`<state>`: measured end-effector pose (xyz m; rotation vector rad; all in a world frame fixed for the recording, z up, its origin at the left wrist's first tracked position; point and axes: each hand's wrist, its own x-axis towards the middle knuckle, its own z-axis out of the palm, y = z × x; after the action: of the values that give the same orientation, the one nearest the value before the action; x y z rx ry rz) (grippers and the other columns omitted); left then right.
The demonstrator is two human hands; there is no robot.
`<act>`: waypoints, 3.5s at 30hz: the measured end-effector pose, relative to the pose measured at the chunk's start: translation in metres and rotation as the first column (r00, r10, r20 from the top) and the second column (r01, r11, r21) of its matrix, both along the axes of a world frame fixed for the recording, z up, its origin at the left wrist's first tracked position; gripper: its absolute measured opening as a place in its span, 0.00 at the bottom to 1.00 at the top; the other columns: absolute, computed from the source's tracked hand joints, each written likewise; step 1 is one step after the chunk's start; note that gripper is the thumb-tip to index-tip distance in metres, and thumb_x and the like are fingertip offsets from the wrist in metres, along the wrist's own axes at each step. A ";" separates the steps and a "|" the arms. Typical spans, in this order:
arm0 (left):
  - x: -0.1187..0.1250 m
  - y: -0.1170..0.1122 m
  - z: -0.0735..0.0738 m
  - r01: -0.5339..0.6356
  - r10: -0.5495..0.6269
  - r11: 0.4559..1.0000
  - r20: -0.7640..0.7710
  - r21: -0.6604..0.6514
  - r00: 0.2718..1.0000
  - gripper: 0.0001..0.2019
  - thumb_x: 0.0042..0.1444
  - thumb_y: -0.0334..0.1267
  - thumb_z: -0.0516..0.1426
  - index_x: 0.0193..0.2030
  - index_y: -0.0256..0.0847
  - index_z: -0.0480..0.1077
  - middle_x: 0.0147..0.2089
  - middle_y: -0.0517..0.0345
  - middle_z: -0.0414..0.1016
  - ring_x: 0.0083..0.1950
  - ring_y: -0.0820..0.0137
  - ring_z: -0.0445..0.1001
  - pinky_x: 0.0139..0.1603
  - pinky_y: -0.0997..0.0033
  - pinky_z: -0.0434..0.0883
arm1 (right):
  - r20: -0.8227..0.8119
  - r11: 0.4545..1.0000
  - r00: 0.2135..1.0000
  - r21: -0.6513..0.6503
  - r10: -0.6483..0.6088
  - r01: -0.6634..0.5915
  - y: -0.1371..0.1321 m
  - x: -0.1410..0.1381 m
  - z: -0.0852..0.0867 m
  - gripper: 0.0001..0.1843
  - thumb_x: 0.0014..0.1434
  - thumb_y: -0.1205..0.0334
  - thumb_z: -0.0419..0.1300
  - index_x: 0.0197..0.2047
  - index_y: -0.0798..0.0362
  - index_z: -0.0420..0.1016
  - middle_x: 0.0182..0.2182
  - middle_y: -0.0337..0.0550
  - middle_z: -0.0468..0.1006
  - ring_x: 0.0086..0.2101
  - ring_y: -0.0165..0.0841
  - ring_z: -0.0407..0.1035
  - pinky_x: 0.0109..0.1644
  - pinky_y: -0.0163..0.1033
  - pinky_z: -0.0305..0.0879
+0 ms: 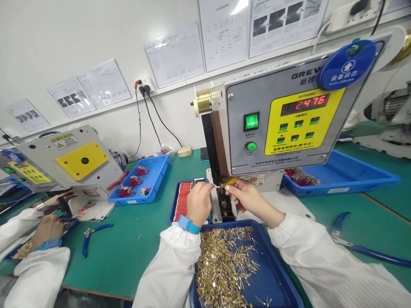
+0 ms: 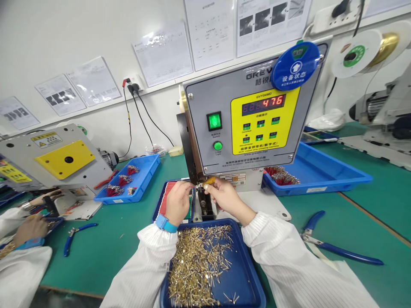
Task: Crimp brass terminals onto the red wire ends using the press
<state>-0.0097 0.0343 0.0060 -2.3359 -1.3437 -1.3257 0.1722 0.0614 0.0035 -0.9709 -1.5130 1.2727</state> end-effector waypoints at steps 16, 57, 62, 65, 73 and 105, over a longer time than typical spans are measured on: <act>0.001 -0.002 0.002 0.019 -0.020 1.000 0.034 0.021 0.999 0.11 0.65 0.28 0.48 0.43 0.40 0.71 0.40 0.53 0.73 0.42 0.69 0.72 0.44 0.70 0.71 | -0.026 1.000 1.000 -0.030 -0.001 0.000 0.001 0.000 0.000 0.16 0.54 0.46 0.60 0.32 0.51 0.65 0.18 0.34 0.64 0.18 0.28 0.59 0.19 0.34 0.55; -0.001 0.003 -0.004 -0.026 0.026 0.998 -0.012 -0.055 1.000 0.11 0.65 0.27 0.48 0.44 0.40 0.70 0.42 0.53 0.73 0.44 0.67 0.73 0.45 0.69 0.71 | 0.006 1.000 1.000 -0.003 0.028 -0.028 0.001 0.002 0.008 0.19 0.51 0.43 0.60 0.31 0.51 0.65 0.20 0.36 0.67 0.20 0.28 0.60 0.23 0.37 0.59; -0.001 0.003 -0.004 -0.023 0.022 0.999 -0.008 -0.050 1.000 0.11 0.64 0.27 0.49 0.44 0.40 0.70 0.41 0.53 0.73 0.44 0.67 0.73 0.45 0.69 0.71 | 0.005 1.000 1.000 0.003 0.029 -0.029 0.001 0.003 0.008 0.19 0.51 0.43 0.60 0.31 0.52 0.66 0.20 0.35 0.67 0.19 0.28 0.60 0.24 0.37 0.61; -0.001 0.003 -0.005 -0.018 0.018 0.999 -0.004 -0.047 1.000 0.11 0.65 0.27 0.48 0.44 0.40 0.71 0.42 0.53 0.73 0.44 0.68 0.73 0.45 0.69 0.71 | 0.004 1.000 1.000 0.004 0.021 -0.021 0.001 0.003 0.008 0.19 0.51 0.44 0.60 0.31 0.52 0.66 0.20 0.35 0.67 0.20 0.28 0.61 0.24 0.37 0.62; 0.000 0.002 -0.002 -0.074 0.078 0.988 -0.021 0.136 0.997 0.11 0.63 0.26 0.51 0.43 0.40 0.74 0.41 0.51 0.70 0.44 0.65 0.68 0.44 0.66 0.69 | -0.017 1.000 1.000 0.018 0.000 0.000 0.001 0.000 0.004 0.18 0.52 0.44 0.59 0.31 0.52 0.65 0.20 0.35 0.67 0.19 0.27 0.59 0.22 0.36 0.60; -0.001 0.003 -0.003 -0.047 0.052 0.994 -0.050 0.102 0.997 0.10 0.64 0.29 0.50 0.41 0.38 0.73 0.40 0.52 0.72 0.44 0.66 0.67 0.45 0.66 0.68 | 0.013 0.997 0.997 0.008 -0.080 0.080 -0.001 -0.005 0.001 0.19 0.53 0.43 0.57 0.33 0.51 0.64 0.21 0.36 0.67 0.18 0.27 0.59 0.19 0.35 0.57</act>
<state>-0.0104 0.0372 0.0028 -2.2401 -1.2798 -1.2780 0.1676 0.0606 0.0042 -1.0275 -1.4735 1.2055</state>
